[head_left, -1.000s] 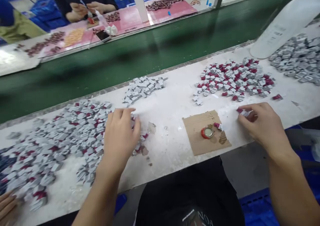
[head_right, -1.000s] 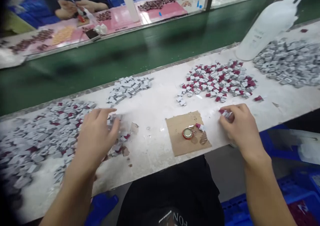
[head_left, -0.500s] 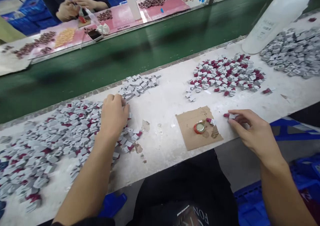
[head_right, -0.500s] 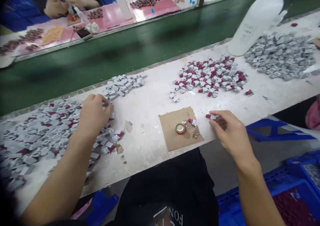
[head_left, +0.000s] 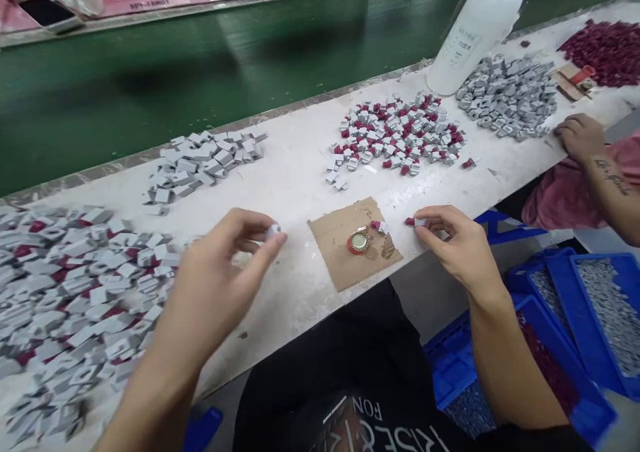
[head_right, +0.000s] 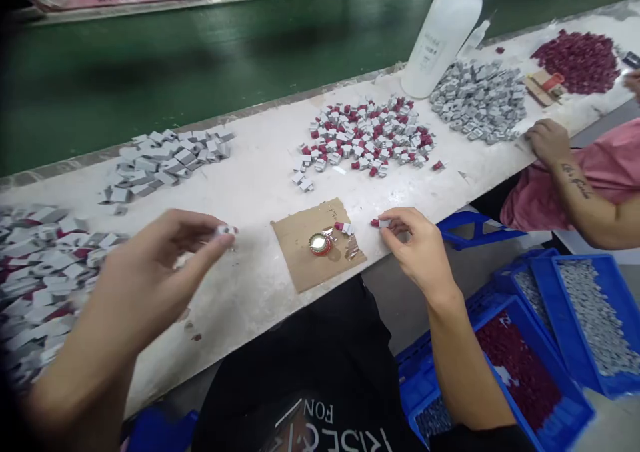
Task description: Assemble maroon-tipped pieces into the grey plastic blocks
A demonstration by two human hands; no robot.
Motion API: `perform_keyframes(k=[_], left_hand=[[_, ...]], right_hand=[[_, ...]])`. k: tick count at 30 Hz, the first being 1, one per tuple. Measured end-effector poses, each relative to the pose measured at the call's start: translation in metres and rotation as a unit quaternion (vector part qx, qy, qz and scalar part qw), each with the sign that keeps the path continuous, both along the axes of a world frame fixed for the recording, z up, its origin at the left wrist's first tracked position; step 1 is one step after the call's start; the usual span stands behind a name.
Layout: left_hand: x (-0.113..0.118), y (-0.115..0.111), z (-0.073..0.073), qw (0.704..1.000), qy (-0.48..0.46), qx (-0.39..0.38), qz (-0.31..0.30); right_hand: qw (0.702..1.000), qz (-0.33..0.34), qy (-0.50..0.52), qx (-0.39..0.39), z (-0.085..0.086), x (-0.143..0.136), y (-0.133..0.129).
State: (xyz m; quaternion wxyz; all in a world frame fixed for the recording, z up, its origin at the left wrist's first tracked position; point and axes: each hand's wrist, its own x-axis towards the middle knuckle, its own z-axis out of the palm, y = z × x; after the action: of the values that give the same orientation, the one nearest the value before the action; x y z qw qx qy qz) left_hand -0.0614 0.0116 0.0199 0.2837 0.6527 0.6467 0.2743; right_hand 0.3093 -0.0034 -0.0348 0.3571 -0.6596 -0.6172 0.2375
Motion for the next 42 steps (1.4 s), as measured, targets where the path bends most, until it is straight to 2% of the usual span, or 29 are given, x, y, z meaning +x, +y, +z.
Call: perform_keyframes(k=[2,5,8,11,13,16,18,21,24,30,36,38,42], left_hand=[[0.019,-0.013,-0.008,0.993,-0.117,-0.023,-0.009],[0.041,-0.022,-0.024,0.965,-0.252,-0.076,-0.006],[0.052,-0.024,-0.033,0.933,-0.335,-0.132,-0.005],[0.054,-0.025,-0.035,0.905,-0.39,-0.172,0.003],[0.054,-0.026,-0.035,0.896,-0.405,-0.183,0.003],[0.055,-0.026,-0.035,0.909,-0.385,-0.159,-0.001],[0.056,-0.025,-0.035,0.915,-0.377,-0.141,-0.004],[0.06,-0.025,-0.036,0.905,-0.397,-0.154,-0.005],[0.063,-0.026,-0.037,0.893,-0.415,-0.173,-0.008],[0.064,-0.026,-0.039,0.91,-0.388,-0.149,-0.018],[0.062,-0.027,-0.04,0.856,-0.47,-0.21,-0.046],[0.062,-0.027,-0.041,0.85,-0.478,-0.218,-0.04],[0.064,-0.025,-0.043,0.844,-0.502,-0.186,-0.016]], right_hand=[[1.0,0.007,-0.018,0.01,0.002,0.001,-0.001],[0.998,0.023,-0.05,0.005,0.005,0.007,0.002],[0.998,0.028,-0.051,-0.003,0.008,0.009,0.005],[1.0,-0.011,0.018,0.003,0.01,-0.001,0.002],[0.996,-0.028,0.086,0.012,0.013,-0.015,-0.006],[0.989,0.008,0.146,0.015,0.017,-0.042,-0.021],[0.989,0.04,0.144,0.01,0.02,-0.057,-0.028],[0.992,0.055,0.117,0.007,0.023,-0.069,-0.032],[0.993,0.056,0.1,0.002,0.023,-0.073,-0.03],[0.995,0.055,0.079,0.014,0.023,-0.075,-0.029],[0.995,0.049,0.083,0.014,0.026,-0.078,-0.03],[0.995,0.039,0.095,0.013,0.026,-0.077,-0.032],[0.994,0.023,0.107,0.003,0.023,-0.076,-0.036]])
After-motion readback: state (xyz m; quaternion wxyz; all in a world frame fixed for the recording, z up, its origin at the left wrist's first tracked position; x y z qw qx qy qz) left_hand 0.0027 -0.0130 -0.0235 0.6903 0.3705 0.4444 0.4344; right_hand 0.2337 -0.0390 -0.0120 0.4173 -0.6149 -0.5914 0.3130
